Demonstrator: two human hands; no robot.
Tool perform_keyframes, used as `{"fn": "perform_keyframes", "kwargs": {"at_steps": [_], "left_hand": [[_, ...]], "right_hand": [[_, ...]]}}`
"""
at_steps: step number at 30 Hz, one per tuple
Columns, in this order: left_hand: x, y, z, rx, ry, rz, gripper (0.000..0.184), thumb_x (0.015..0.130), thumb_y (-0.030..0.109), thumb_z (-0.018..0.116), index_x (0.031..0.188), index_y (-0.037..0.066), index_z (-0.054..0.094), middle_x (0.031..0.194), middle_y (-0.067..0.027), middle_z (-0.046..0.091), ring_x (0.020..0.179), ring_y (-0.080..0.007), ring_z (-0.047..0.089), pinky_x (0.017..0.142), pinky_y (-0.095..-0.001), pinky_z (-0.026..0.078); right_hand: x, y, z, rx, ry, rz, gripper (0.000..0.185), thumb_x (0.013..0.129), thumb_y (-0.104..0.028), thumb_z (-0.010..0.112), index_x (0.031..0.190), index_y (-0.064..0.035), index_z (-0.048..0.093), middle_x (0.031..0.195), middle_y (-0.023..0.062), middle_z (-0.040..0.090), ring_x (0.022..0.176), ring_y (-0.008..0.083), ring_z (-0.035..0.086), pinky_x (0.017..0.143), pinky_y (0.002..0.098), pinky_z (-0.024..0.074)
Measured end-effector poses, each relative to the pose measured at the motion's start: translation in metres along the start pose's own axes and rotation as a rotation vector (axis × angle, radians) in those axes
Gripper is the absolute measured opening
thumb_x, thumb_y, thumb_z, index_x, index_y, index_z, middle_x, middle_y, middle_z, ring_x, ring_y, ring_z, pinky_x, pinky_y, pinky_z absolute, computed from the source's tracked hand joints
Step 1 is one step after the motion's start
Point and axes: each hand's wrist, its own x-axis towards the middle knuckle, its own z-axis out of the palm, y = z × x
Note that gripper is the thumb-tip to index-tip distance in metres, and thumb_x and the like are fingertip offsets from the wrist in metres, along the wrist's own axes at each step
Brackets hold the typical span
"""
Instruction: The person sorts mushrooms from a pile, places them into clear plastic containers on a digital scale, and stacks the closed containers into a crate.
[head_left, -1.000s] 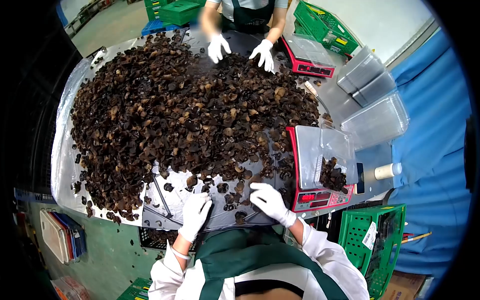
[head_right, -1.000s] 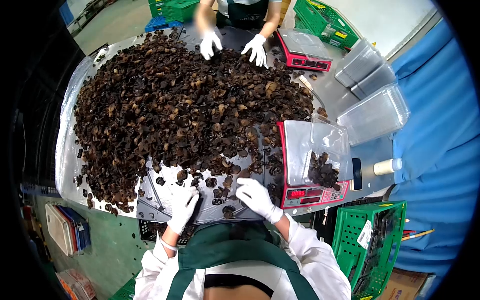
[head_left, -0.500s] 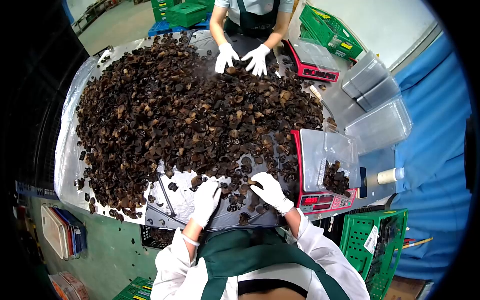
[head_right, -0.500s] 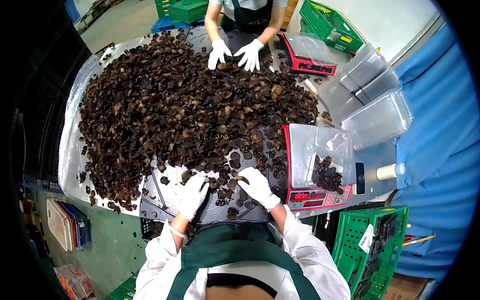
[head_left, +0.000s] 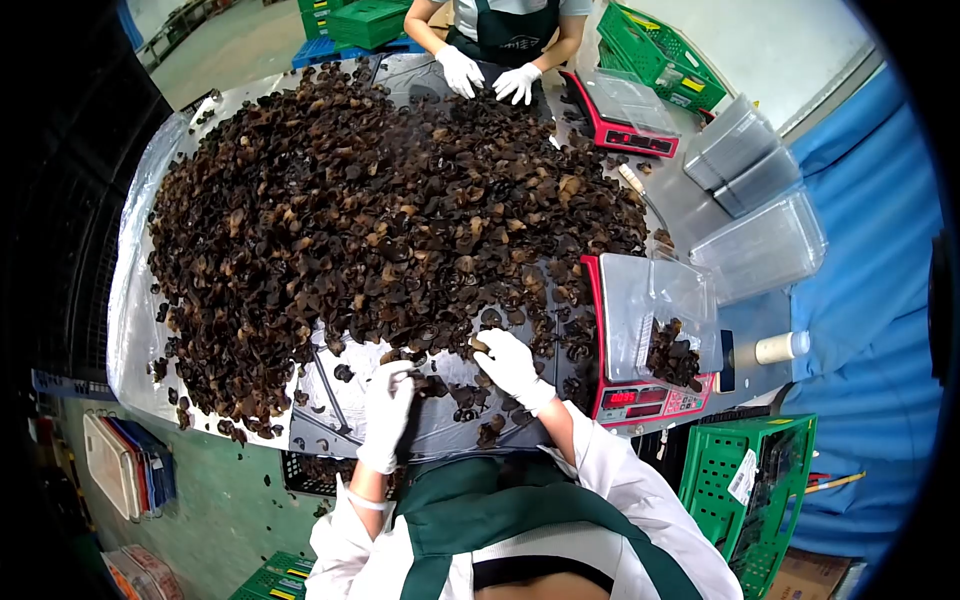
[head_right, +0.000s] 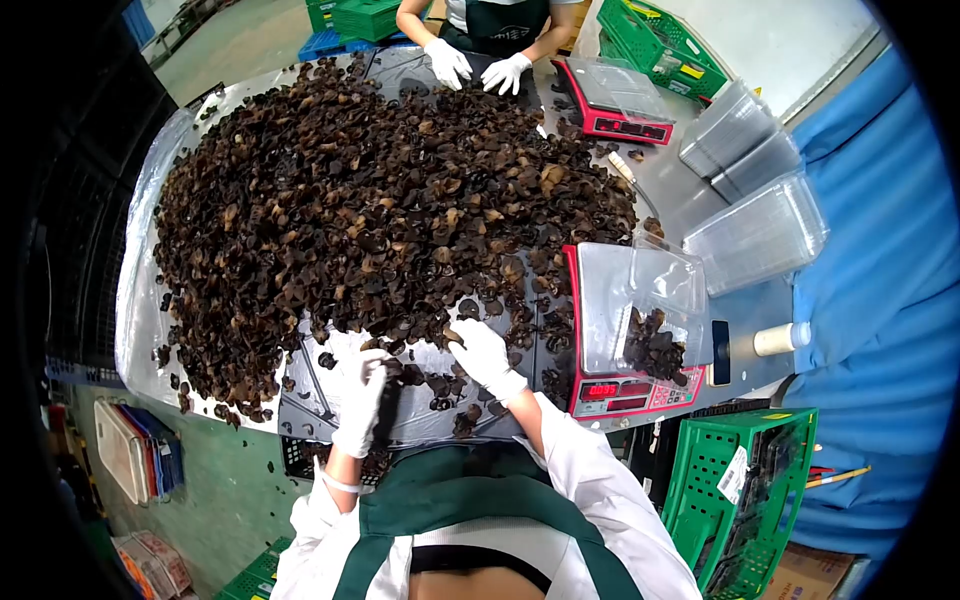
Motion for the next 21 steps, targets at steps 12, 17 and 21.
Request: {"fn": "perform_keyframes", "kwargs": {"at_steps": [12,17,21], "left_hand": [[-0.061,-0.002,-0.119,0.225,-0.117,-0.222,0.017,0.087,0.013,0.063,0.097,0.002,0.069,0.092,-0.0134,0.070,0.084,-0.0235,0.067,0.079,-0.0309,0.050],[-0.035,0.035,-0.039,-0.502,-0.406,-0.402,0.037,0.094,0.019,0.057,0.125,0.000,0.057,0.107,-0.0058,0.066,0.084,-0.0131,0.063,0.075,-0.0233,0.049],[-0.031,0.029,-0.013,-0.823,-0.471,-0.519,0.045,0.092,0.017,0.059,0.132,0.001,0.049,0.123,-0.0086,0.059,0.102,-0.0144,0.060,0.082,-0.0258,0.050]], "right_hand": [[-0.008,-0.037,-0.056,1.099,-0.293,0.572,0.023,0.087,-0.011,0.061,0.107,0.0003,0.060,0.082,0.0014,0.060,0.067,0.0078,0.053,0.064,0.0231,0.0449],[-0.020,-0.072,-0.055,0.887,-0.518,0.329,0.026,0.086,-0.007,0.066,0.110,-0.0007,0.059,0.093,0.0005,0.060,0.081,0.0063,0.053,0.075,0.0242,0.0471],[-0.022,-0.083,-0.062,1.118,-0.463,0.377,0.033,0.086,-0.010,0.066,0.115,0.0000,0.056,0.100,0.0031,0.060,0.084,0.0107,0.055,0.075,0.0257,0.0482]]}}
